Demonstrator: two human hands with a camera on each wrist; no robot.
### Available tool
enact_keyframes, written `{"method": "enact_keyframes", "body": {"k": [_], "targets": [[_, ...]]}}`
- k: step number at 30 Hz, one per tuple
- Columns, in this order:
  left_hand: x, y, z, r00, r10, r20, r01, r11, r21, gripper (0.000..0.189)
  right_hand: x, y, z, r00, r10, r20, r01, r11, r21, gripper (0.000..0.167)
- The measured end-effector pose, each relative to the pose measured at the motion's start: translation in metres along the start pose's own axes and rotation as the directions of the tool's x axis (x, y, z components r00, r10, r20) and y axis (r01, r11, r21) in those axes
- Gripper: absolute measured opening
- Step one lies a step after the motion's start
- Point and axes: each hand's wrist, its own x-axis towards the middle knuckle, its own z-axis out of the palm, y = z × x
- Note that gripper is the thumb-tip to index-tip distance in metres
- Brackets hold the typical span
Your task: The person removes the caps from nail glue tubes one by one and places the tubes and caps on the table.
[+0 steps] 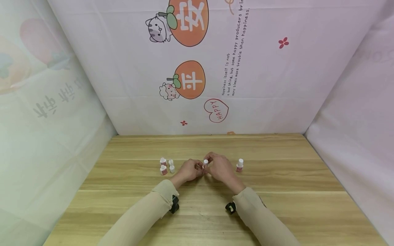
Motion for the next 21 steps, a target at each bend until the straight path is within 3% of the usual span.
{"method": "enact_keyframes", "body": {"k": [21], "targets": [[-0.0003,0.0005,-0.0003,1.0,-0.005,-0.003,0.005,1.0,-0.018,0.02,0.0007,-0.001,-0.0011,1.0,0.025,0.006,-0.025,1.0,0.002,0.018]]}}
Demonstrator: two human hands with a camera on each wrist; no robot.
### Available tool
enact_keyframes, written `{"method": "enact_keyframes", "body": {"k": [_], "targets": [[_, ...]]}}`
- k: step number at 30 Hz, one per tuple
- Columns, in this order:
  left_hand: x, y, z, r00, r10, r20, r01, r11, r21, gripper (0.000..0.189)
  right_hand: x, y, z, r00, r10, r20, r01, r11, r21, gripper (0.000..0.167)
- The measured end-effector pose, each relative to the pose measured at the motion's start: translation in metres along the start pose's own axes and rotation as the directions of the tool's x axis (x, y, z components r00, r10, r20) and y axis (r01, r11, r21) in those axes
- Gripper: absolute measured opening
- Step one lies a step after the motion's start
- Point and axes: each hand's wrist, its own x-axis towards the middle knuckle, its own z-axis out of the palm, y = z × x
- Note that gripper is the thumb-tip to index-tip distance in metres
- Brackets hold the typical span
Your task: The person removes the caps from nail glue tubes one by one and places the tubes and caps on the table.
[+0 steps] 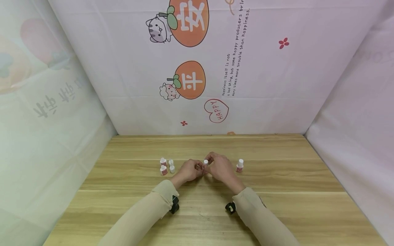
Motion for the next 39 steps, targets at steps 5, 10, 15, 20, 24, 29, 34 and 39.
{"method": "enact_keyframes", "body": {"k": [5,10,15,20,24,29,34,39], "targets": [[-0.0001,0.0002,0.0001,1.0,-0.002,0.0,0.002,1.0,0.005,0.02,-0.0005,-0.0009,-0.0008,1.0,-0.02,0.0,0.02,1.0,-0.01,0.021],[-0.001,0.001,0.0003,1.0,0.0,-0.002,0.0,1.0,0.016,0.02,-0.0007,-0.0006,-0.0007,1.0,-0.01,0.002,0.01,1.0,-0.004,0.021],[-0.0012,0.0015,-0.0002,1.0,-0.008,0.001,0.008,1.0,-0.002,0.021,-0.0007,0.0,0.0,1.0,-0.027,-0.004,0.027,1.0,-0.011,0.021],[-0.0011,0.0012,0.0002,1.0,-0.001,-0.002,0.001,1.0,-0.005,0.02,-0.0003,0.0002,0.0005,0.999,-0.04,-0.004,0.04,0.999,-0.015,0.024],[-0.0021,0.0013,0.0,1.0,0.004,-0.003,-0.004,1.0,0.0,0.02,-0.0005,0.0008,0.0011,1.0,-0.018,-0.002,0.018,1.0,0.003,0.022],[-0.0019,0.0004,-0.0002,1.0,0.006,0.0,-0.006,1.0,0.007,0.021,-0.0005,0.0003,0.0006,1.0,-0.008,-0.01,0.008,1.0,0.011,0.018],[-0.0013,0.0004,-0.0004,1.0,0.003,0.003,-0.003,1.0,0.001,0.02,0.0002,0.0001,0.0007,1.0,-0.012,-0.022,0.013,1.0,0.011,0.018],[-0.0013,0.0005,-0.0003,1.0,0.008,-0.003,-0.008,1.0,0.004,0.021,-0.0003,-0.0008,-0.0001,1.0,-0.012,-0.017,0.012,1.0,0.004,0.021]]}}
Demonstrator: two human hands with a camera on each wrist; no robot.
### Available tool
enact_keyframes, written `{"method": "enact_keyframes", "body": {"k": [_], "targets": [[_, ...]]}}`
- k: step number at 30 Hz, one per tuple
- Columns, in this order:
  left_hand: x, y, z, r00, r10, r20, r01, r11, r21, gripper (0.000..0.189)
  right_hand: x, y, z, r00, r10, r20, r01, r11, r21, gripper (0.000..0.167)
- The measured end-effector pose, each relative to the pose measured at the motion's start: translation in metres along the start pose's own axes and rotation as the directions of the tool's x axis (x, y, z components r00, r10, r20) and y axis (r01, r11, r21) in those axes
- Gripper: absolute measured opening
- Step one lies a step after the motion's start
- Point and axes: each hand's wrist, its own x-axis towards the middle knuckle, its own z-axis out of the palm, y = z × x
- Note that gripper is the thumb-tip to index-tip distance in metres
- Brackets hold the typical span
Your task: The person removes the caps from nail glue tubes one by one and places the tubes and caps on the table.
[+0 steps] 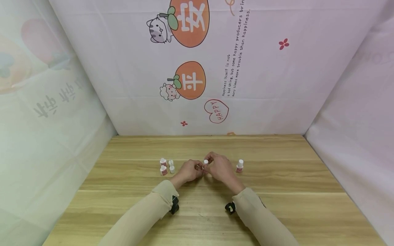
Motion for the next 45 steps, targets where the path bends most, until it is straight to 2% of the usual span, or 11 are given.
{"method": "enact_keyframes", "body": {"k": [8,20,27,36,45], "targets": [[0.001,0.0,0.001,1.0,-0.003,-0.005,0.003,1.0,0.002,0.02,0.0,-0.001,-0.002,1.0,-0.013,-0.014,0.013,1.0,0.014,0.02],[0.0,-0.002,0.003,1.0,-0.019,-0.005,0.019,1.0,-0.021,0.016,0.0,-0.004,-0.009,1.0,0.008,-0.023,-0.007,0.999,0.039,0.021],[0.0,-0.004,0.004,1.0,0.003,-0.014,-0.003,0.999,-0.036,0.012,0.001,-0.003,-0.011,0.998,0.01,-0.058,-0.006,0.998,0.063,0.017],[-0.004,-0.005,0.001,1.0,0.001,-0.017,-0.002,0.998,-0.057,0.014,0.0,-0.001,-0.014,0.997,0.036,-0.067,-0.028,0.993,0.115,0.013],[-0.008,-0.01,-0.002,0.999,0.004,-0.045,-0.007,0.998,-0.057,0.016,0.0,0.004,-0.015,0.995,-0.004,-0.1,0.019,0.988,0.152,0.02]]}}
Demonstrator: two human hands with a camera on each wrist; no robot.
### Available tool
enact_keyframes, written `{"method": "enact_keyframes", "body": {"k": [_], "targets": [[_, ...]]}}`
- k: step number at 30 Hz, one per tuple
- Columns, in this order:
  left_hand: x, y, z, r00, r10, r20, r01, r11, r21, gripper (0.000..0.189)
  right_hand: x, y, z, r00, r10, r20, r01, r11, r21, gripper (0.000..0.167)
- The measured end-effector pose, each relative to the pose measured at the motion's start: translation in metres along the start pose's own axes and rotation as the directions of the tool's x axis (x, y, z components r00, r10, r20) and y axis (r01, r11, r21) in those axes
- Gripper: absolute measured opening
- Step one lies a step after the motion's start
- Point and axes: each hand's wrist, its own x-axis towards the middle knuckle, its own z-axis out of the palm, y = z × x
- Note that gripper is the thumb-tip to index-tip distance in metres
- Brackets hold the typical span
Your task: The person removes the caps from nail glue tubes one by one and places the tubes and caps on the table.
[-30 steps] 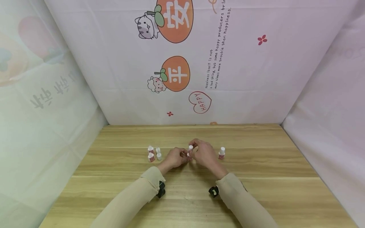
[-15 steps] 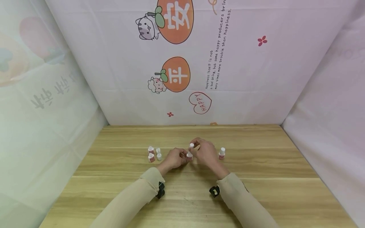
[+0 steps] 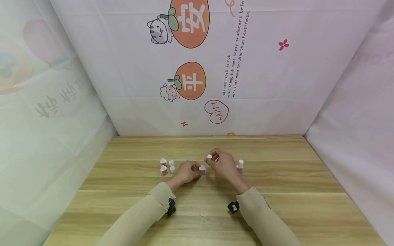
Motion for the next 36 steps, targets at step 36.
{"method": "enact_keyframes", "body": {"k": [36], "targets": [[-0.028,-0.022,-0.02,0.998,-0.022,-0.059,0.022,1.0,-0.004,0.016,-0.003,-0.004,0.016,0.992,0.002,0.127,-0.001,1.0,-0.014,0.011]]}}
